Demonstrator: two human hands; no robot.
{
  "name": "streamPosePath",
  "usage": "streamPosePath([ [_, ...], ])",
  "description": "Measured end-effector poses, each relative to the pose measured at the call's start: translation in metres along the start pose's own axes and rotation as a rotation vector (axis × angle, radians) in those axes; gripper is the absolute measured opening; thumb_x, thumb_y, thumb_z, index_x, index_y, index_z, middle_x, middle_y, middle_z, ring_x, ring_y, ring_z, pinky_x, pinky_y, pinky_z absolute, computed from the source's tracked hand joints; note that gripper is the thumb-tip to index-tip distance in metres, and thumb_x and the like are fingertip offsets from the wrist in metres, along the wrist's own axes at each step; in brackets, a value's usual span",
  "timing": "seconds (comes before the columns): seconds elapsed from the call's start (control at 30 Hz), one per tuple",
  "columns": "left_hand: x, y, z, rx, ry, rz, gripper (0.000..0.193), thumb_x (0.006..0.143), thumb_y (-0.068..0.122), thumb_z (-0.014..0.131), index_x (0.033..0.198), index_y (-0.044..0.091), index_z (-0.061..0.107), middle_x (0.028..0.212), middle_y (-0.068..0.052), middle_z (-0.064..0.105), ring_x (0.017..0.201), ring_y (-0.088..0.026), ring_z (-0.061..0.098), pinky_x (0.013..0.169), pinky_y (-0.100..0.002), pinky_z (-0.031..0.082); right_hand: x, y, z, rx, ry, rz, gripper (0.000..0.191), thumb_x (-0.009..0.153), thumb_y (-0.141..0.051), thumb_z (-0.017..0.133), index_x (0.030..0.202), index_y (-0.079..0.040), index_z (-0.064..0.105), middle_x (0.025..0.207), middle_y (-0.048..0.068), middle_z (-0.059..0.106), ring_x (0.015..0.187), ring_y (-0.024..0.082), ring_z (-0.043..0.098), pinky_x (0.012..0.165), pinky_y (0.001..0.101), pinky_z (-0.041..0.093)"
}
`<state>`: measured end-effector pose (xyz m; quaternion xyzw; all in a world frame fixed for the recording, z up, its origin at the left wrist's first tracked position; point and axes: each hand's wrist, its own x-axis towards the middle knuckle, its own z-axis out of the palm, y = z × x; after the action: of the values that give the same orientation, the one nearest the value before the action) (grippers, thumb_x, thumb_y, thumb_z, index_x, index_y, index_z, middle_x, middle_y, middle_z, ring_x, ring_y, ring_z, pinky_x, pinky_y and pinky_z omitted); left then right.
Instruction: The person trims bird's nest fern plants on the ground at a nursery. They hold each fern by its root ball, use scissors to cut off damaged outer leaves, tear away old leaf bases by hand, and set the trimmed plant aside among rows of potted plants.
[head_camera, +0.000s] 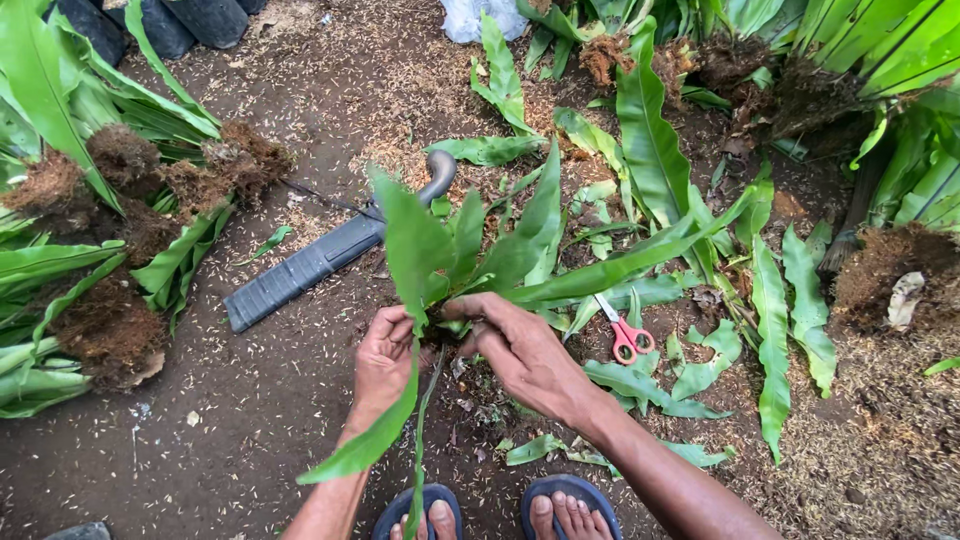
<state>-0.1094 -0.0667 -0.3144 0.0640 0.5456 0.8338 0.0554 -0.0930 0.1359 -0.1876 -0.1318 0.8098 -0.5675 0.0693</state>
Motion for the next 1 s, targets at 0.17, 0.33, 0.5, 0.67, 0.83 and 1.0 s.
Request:
streamPosePath([
  [0.17,-0.008,0.003,0.003,-0.079,0.019,-0.105,0.044,0.085,-0.02,0.062,0.123,0.001,0.058,0.136,-0.017,0.067,0.124,-0.02,0.064,0.107,-0.034,0.052,-0.006,0.006,0.007,-0.041,0.073,0.1,0.022,0.101,-0.011,0.056,0.119,-0.004,0.067,0.101,0.009,0.075,0.09,0.017,0.072,0.082,0.0321,0.057],
  [0.33,-0.009,0.004,0.008,-0.01,-0.006,-0.123,0.041,0.085,-0.022,0.06,0.118,0.002,0.059,0.141,-0.018,0.065,0.126,-0.023,0.064,0.104,-0.036,0.054,0.0,0.014,0.016,-0.128,0.167,0.206,0.023,0.088,-0.018,0.072,0.108,-0.005,0.072,0.094,0.008,0.075,0.085,0.02,0.075,0.076,0.035,0.06],
  [0.5,-0.009,0.004,0.01,0.077,-0.05,-0.077,0.044,0.083,-0.025,0.057,0.117,0.002,0.059,0.143,-0.019,0.062,0.135,-0.025,0.059,0.113,-0.037,0.05,-0.002,0.029,0.024,-0.564,0.223,-0.105,0.021,0.082,-0.013,0.075,0.102,-0.008,0.073,0.094,0.01,0.072,0.088,0.029,0.07,0.074,0.044,0.056],
  [0.67,-0.012,0.009,0.015,0.151,-0.056,-0.021,0.041,0.086,-0.023,0.057,0.119,0.002,0.059,0.142,-0.018,0.063,0.137,-0.026,0.058,0.115,-0.038,0.05,-0.008,0.058,0.032,-0.763,0.313,-0.22,0.035,0.065,-0.012,0.077,0.099,-0.003,0.071,0.096,0.015,0.068,0.091,0.037,0.065,0.075,0.0486,0.055],
  [0.83,-0.011,0.017,0.023,0.243,-0.042,-0.004,0.042,0.087,-0.022,0.057,0.121,0.003,0.059,0.142,-0.017,0.064,0.137,-0.026,0.058,0.113,-0.037,0.049,-0.002,0.066,0.026,-0.442,0.323,-0.237,0.017,0.091,-0.009,0.068,0.108,-0.008,0.068,0.099,0.008,0.069,0.091,0.021,0.067,0.075,0.0356,0.056],
  [1.0,-0.004,0.022,0.01,0.095,0.182,-0.101,0.053,0.083,-0.022,0.066,0.129,0.003,0.06,0.131,-0.015,0.064,0.113,-0.021,0.062,0.094,-0.032,0.055,-0.018,0.029,-0.028,0.812,0.463,0.288,0.018,0.102,-0.01,0.064,0.109,0.007,0.061,0.085,0.004,0.055,0.07,0.014,0.052,0.06,0.0325,0.048],
])
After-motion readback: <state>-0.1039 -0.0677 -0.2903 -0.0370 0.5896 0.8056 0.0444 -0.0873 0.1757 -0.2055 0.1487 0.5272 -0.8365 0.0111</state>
